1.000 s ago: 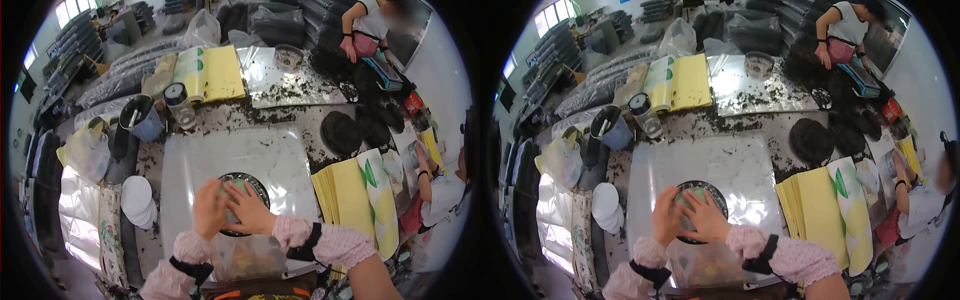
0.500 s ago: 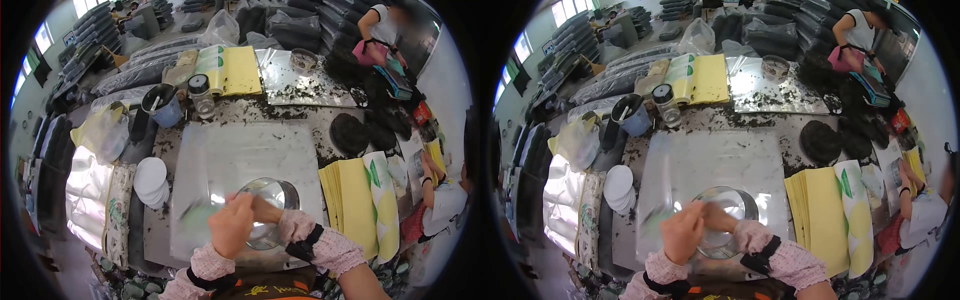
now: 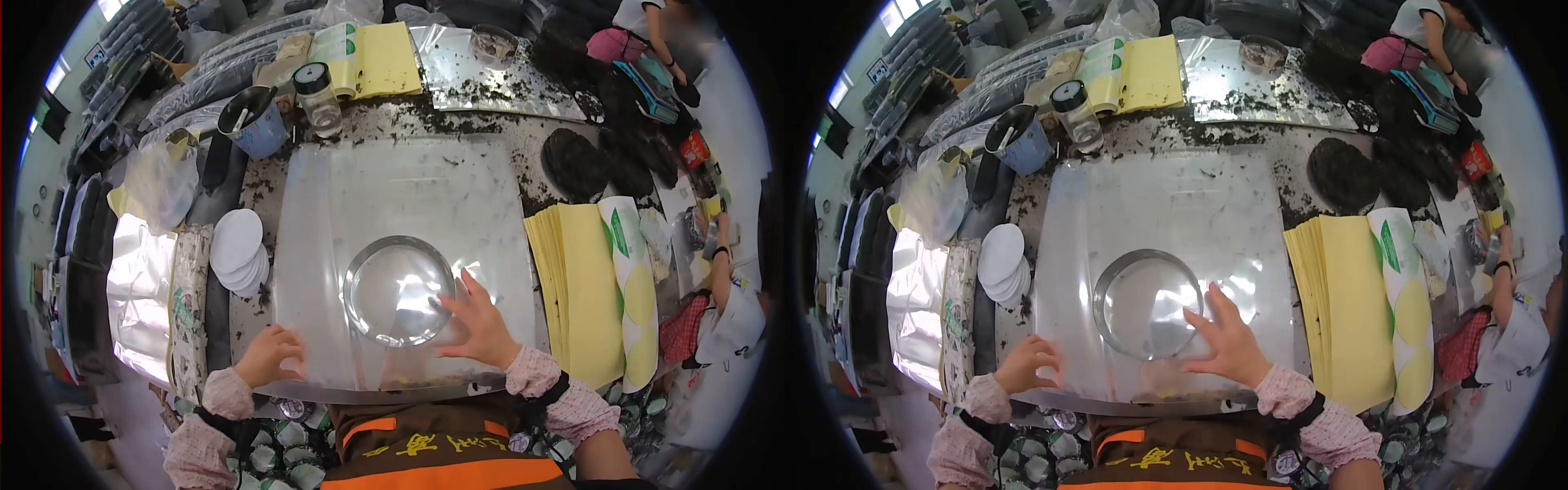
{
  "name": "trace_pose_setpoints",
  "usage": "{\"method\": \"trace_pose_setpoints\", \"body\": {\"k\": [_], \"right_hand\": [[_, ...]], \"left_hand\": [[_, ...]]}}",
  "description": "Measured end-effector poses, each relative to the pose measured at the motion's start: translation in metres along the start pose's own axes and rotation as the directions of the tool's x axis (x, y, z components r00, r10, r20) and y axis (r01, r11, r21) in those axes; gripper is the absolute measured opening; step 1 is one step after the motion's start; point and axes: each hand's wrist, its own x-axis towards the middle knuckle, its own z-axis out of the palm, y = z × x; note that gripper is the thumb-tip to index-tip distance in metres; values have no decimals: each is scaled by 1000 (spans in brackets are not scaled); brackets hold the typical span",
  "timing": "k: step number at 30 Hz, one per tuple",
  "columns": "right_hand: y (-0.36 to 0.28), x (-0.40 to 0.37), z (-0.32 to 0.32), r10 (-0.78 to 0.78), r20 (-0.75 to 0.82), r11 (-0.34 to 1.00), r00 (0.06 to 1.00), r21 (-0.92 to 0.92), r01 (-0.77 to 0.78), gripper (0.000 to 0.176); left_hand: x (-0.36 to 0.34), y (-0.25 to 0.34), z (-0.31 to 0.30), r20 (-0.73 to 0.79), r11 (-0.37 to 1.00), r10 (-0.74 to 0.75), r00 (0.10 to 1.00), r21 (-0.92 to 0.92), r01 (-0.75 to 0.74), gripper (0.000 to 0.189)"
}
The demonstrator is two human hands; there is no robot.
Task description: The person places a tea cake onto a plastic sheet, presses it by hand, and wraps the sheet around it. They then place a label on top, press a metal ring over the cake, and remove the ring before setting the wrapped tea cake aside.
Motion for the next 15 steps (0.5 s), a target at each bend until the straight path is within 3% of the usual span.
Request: {"method": "trace_pose_setpoints", "body": {"k": [1,4,7,10,13,15], "right_hand": [[-3,-6,11,9,-7,1000,1000,27,-9,53],[-9,-12,40,35,-84,993,996,119,-25,40],[-17,-18,52,8,-48,991,999,132,-2,38],[-25,-16,52,1,-47,994,999,113,4,38],[-25,-16,51,6,-34,989,999,149,-1,36],[-23,-19,47,-11,-17,983,1000,183,14,35]], "left_hand": [[0,2,3,47,1000,-4,999,-10,5,19],[-7,-14,17,0,996,-8,1000,-92,8,19],[-7,-11,17,-36,991,124,992,55,-122,21],[-5,29,-25,-395,998,-47,917,25,62,24],[-19,-3,2,-71,993,-2,997,-116,-7,26],[-18,-11,16,-21,990,94,995,-102,-95,25]]}}
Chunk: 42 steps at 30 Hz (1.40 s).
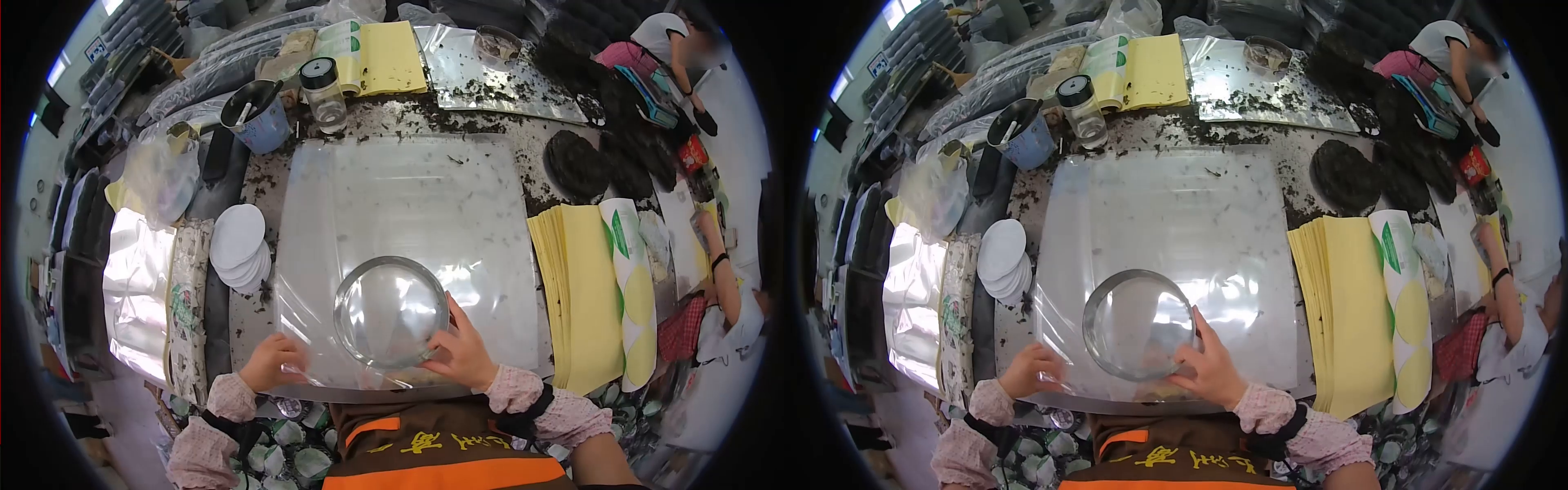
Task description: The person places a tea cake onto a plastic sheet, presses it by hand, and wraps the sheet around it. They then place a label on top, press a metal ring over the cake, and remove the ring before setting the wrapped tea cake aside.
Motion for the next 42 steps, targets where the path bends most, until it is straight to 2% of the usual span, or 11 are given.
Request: {"method": "trace_pose_setpoints", "body": {"k": [9,13,15,17,21,23,24,26,28,37,42], "right_hand": [[-65,-11,7,-142,476,928,868,370,-51,40],[-14,7,42,-133,652,991,747,72,113,53],[17,22,33,335,197,809,921,442,-388,44],[31,21,20,490,2,723,872,558,-407,40],[25,-34,15,-35,28,999,999,-24,35,39],[20,-78,1,-240,189,899,952,-327,291,39],[17,-108,-10,-310,298,940,903,-45,338,33],[-16,-110,-68,93,586,980,805,90,-179,27],[2,-58,-121,-197,75,894,978,-394,211,32],[283,136,-288,433,-572,329,697,-620,-713,100],[314,131,-304,412,-556,559,722,-472,-682,84]], "left_hand": [[14,-3,-1,-191,998,-30,981,49,40,8],[25,62,-60,-311,992,-13,950,118,52,13],[19,67,-39,-166,949,87,982,315,-31,13],[19,46,1,-127,956,75,989,290,-35,9],[46,30,-33,87,960,-230,969,-145,241,9],[56,-13,-48,-408,961,-253,877,1,277,5],[62,-39,-56,-609,940,-219,763,77,331,13],[71,-78,-65,-715,823,-207,668,242,514,19],[70,-103,-58,-751,786,-81,656,356,506,16],[76,-68,-76,-662,740,-584,470,-197,643,10],[162,41,-39,-702,908,149,697,376,185,17]]}}
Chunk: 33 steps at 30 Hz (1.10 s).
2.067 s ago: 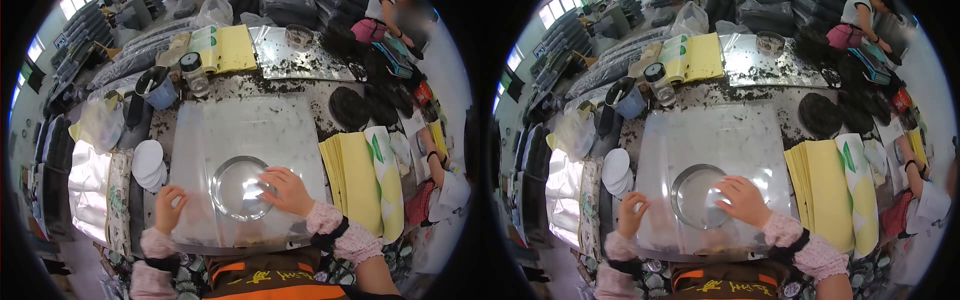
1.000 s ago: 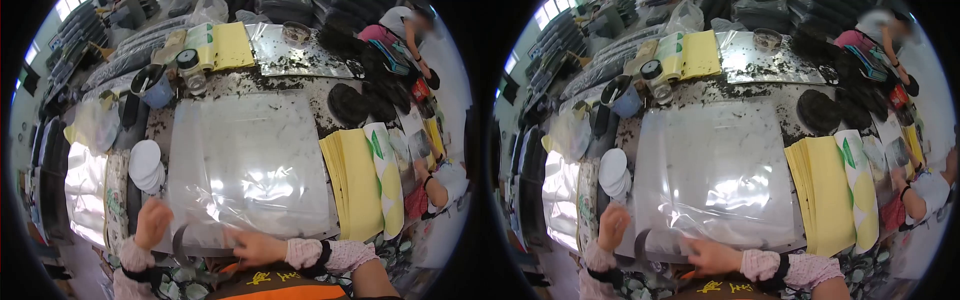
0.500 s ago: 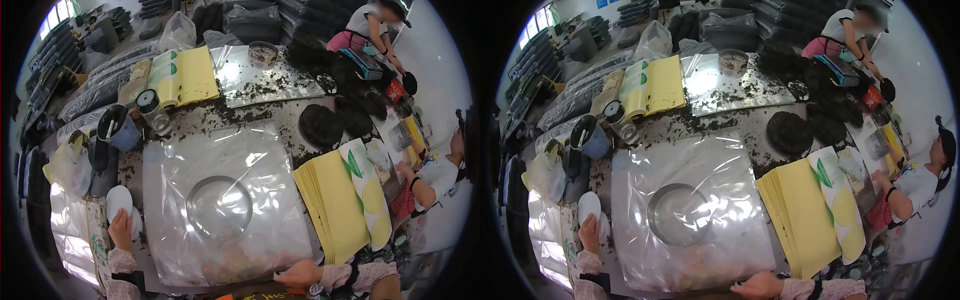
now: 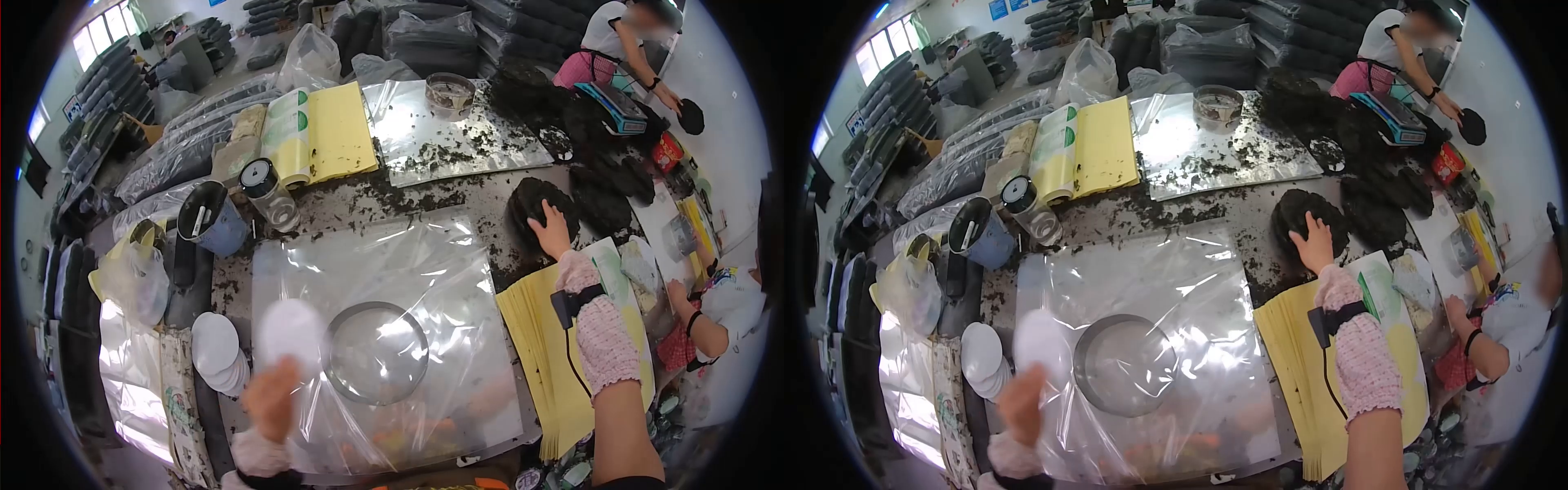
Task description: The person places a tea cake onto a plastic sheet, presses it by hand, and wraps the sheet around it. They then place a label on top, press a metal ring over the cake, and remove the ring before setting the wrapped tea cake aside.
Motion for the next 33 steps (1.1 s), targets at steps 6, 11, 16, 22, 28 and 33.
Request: {"method": "trace_pose_setpoints", "body": {"k": [6,11,16,22,28,33], "right_hand": [[-167,-122,-75,-156,-245,758,957,591,274,46],[-251,-283,-43,-923,-118,327,366,258,909,59],[-276,-274,-64,-896,61,424,439,404,810,97],[-320,-233,-41,-650,464,722,602,128,680,134],[-307,-230,2,-667,472,704,577,144,696,115],[-309,-244,19,-619,409,749,671,50,661,88]], "left_hand": [[15,55,47,118,940,121,986,-331,-76,27],[24,49,17,48,958,-69,996,-277,80,40],[34,41,33,425,975,-18,905,-192,110,114],[60,52,70,796,997,3,605,42,-60,141],[53,39,106,788,967,167,593,-15,-253,129],[53,49,112,775,959,116,621,76,-274,123]]}}
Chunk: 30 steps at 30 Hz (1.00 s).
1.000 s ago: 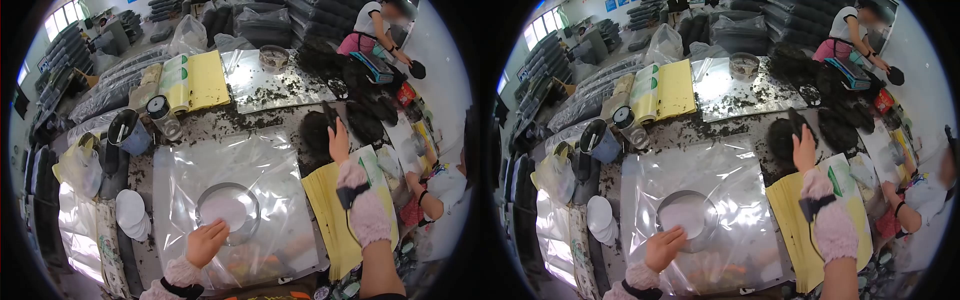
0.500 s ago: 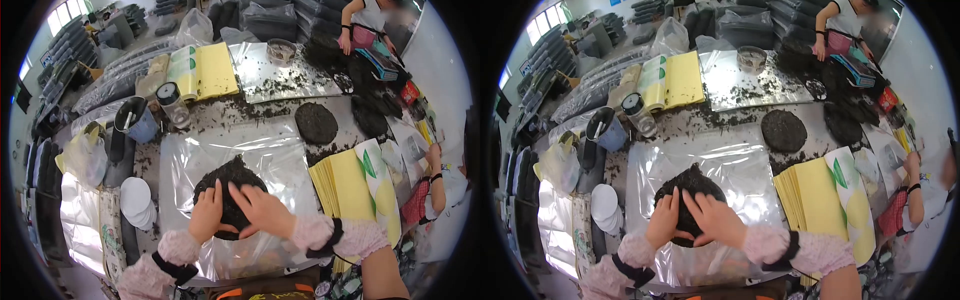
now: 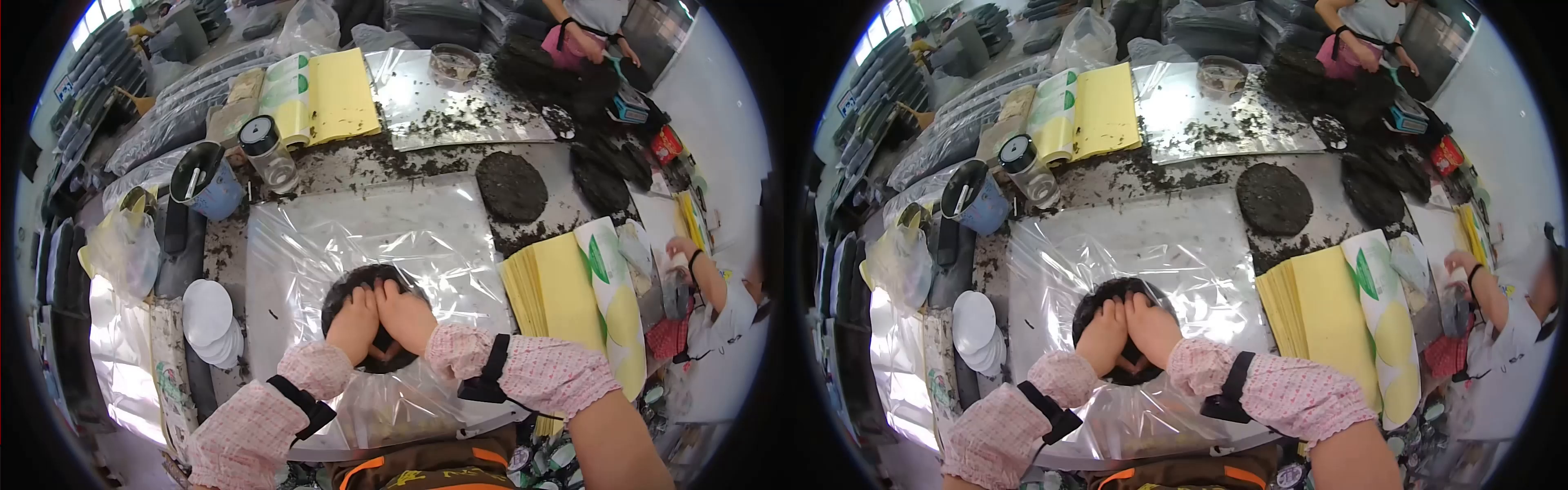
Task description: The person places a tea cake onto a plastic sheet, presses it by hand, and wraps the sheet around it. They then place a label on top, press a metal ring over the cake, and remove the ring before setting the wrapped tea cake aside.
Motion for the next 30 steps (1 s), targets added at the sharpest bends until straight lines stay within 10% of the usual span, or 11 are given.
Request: {"method": "trace_pose_setpoints", "body": {"k": [3,5,8,11,15,17,20,24,27,29,30], "right_hand": [[6,-9,-39,-72,90,991,993,124,60,78],[38,-17,-43,-69,-405,900,912,368,232,77],[99,-21,-78,403,-745,878,531,152,-454,53],[163,-10,-55,389,24,858,921,354,-372,43],[231,54,-82,538,-491,795,686,565,-219,39],[269,56,-76,280,-678,956,680,128,-265,49],[279,16,-50,320,-437,871,840,-212,-442,53],[272,-7,-65,451,-585,885,674,389,-255,57],[127,-26,-116,251,-804,851,540,449,273,46],[60,-53,-90,-358,-691,911,628,-111,398,52],[34,-72,-67,-435,-532,853,727,15,521,53]], "left_hand": [[-6,3,3,27,964,-151,988,-216,153,132],[-11,4,-4,21,958,-166,986,-232,166,137],[-13,7,-8,24,955,-176,984,-240,176,140],[-11,5,-2,25,962,-166,986,-217,167,143],[-9,11,-10,52,953,-191,980,-228,198,139],[-14,5,-13,56,951,-187,981,-240,195,137],[-23,11,-23,37,952,-175,984,-250,178,115],[-31,-8,-37,-447,920,-135,884,-388,-56,66],[-39,-32,-9,-485,707,-468,739,-707,-17,58],[-36,-46,14,-241,-156,-563,790,-908,-388,57],[-38,-47,15,-197,-285,-541,817,-872,-399,58]]}}
